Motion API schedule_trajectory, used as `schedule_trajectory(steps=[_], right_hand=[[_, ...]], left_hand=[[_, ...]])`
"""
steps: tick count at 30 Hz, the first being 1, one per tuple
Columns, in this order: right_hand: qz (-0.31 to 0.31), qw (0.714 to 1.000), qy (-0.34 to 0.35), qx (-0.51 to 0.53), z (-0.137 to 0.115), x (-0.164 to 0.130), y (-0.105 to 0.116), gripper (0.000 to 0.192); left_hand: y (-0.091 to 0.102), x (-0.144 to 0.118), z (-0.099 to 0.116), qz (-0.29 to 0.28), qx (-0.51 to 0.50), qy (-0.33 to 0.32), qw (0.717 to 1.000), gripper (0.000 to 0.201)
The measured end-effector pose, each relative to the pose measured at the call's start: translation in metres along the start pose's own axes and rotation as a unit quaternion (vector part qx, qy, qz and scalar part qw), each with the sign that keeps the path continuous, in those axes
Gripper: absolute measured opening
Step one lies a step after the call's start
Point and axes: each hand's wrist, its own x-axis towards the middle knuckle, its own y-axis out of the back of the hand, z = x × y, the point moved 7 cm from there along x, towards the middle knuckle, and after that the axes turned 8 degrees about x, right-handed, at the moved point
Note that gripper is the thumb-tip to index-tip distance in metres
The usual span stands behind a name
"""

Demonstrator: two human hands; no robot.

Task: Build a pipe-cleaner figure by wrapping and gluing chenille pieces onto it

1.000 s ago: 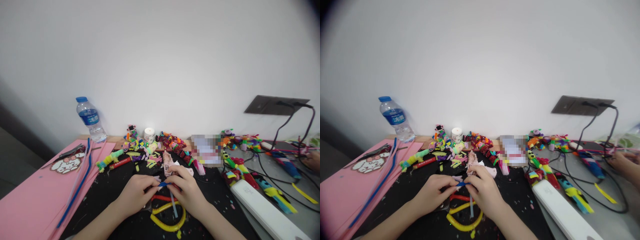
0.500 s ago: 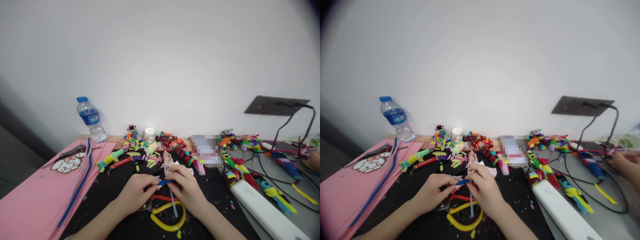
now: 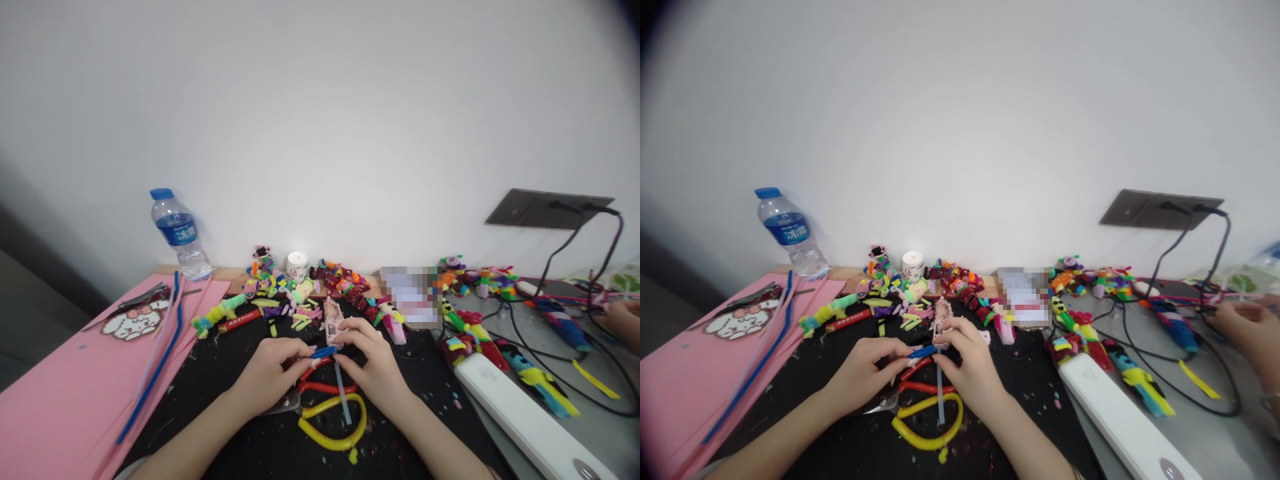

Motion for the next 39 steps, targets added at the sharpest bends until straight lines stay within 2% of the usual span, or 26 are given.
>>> schedule_trajectory(steps=[20, 34, 39], right_hand=[[-0.024, 0.999, 0.026, -0.004, -0.0025, -0.0026, -0.0043, 0.014], [-0.038, 0.998, 0.045, -0.012, -0.0058, -0.0031, -0.0048, 0.008], [-0.045, 0.997, 0.048, -0.03, -0.0074, -0.0034, -0.0058, 0.014]], left_hand=[[-0.0038, 0.0001, 0.0011, -0.018, -0.015, -0.013, 1.0, 0.013], [-0.0031, -0.0002, 0.0046, -0.003, 0.014, -0.057, 0.998, 0.012], [-0.0023, -0.0022, 0.0085, 0.006, 0.017, -0.085, 0.996, 0.012]])
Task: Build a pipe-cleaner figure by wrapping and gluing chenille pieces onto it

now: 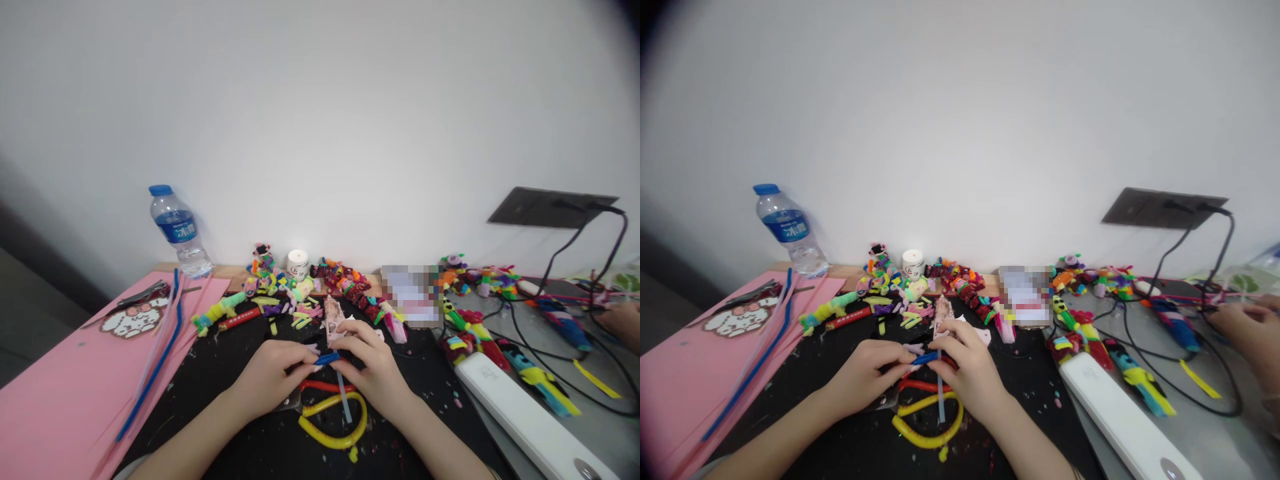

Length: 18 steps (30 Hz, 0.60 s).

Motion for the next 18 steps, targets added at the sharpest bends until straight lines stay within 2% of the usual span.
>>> schedule_trajectory(steps=[8, 18], right_hand=[[-0.023, 1.0, 0.013, -0.012, 0.0002, -0.0022, -0.0059, 0.014], [-0.008, 1.0, 0.013, -0.006, -0.0002, -0.0022, -0.0055, 0.012]], left_hand=[[-0.003, -0.001, -0.001, -0.007, 0.03, -0.021, 0.999, 0.012], [0.001, -0.0005, 0.0026, 0.015, 0.02, -0.018, 1.0, 0.014]])
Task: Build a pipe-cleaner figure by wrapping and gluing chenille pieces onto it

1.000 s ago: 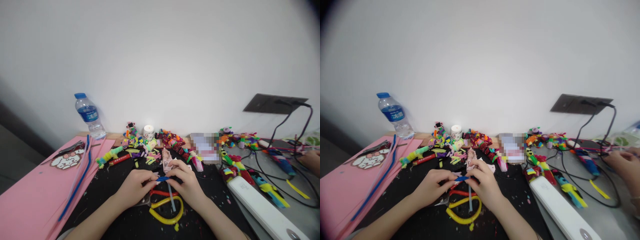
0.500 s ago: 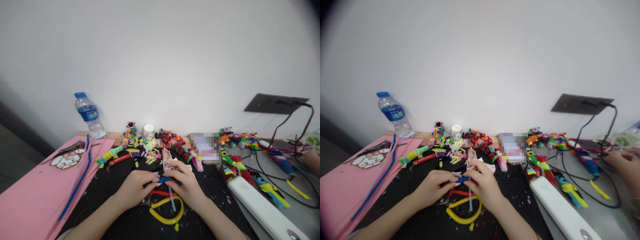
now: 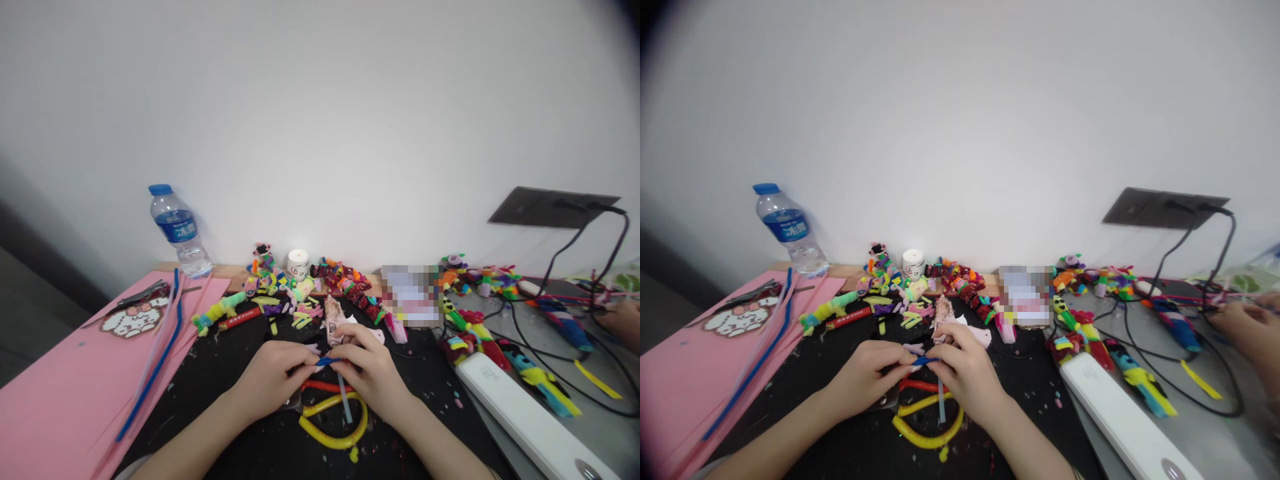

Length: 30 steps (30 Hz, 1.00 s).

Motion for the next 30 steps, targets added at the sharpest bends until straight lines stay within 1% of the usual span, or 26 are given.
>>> schedule_trajectory(steps=[18, 24, 30], right_hand=[[0.016, 0.999, -0.018, 0.028, -0.0011, 0.002, 0.0027, 0.013], [0.019, 0.999, -0.021, 0.033, -0.0015, 0.0042, 0.0048, 0.015], [0.017, 0.999, -0.017, 0.024, -0.0032, 0.0038, 0.0053, 0.012]], left_hand=[[0.0, 0.002, -0.0017, -0.002, -0.013, 0.028, 1.0, 0.013], [-0.0001, 0.0017, -0.0025, -0.008, -0.014, 0.026, 1.0, 0.014], [-0.0005, -0.0001, -0.0032, -0.011, -0.014, 0.029, 0.999, 0.014]])
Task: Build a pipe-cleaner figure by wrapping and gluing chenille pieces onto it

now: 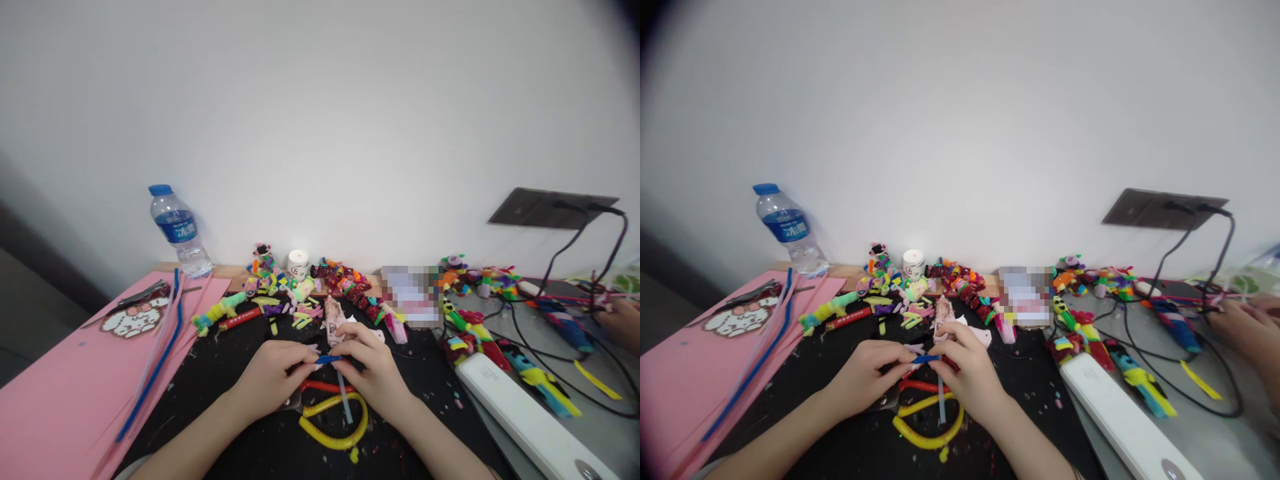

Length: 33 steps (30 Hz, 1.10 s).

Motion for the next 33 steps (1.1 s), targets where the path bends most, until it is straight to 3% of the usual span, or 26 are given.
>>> schedule_trajectory(steps=[33], right_hand=[[0.0, 1.0, -0.001, -0.004, 0.0002, -0.0005, -0.0003, 0.012]], left_hand=[[-0.0009, -0.0007, -0.0011, 0.004, -0.009, 0.028, 1.0, 0.019]])
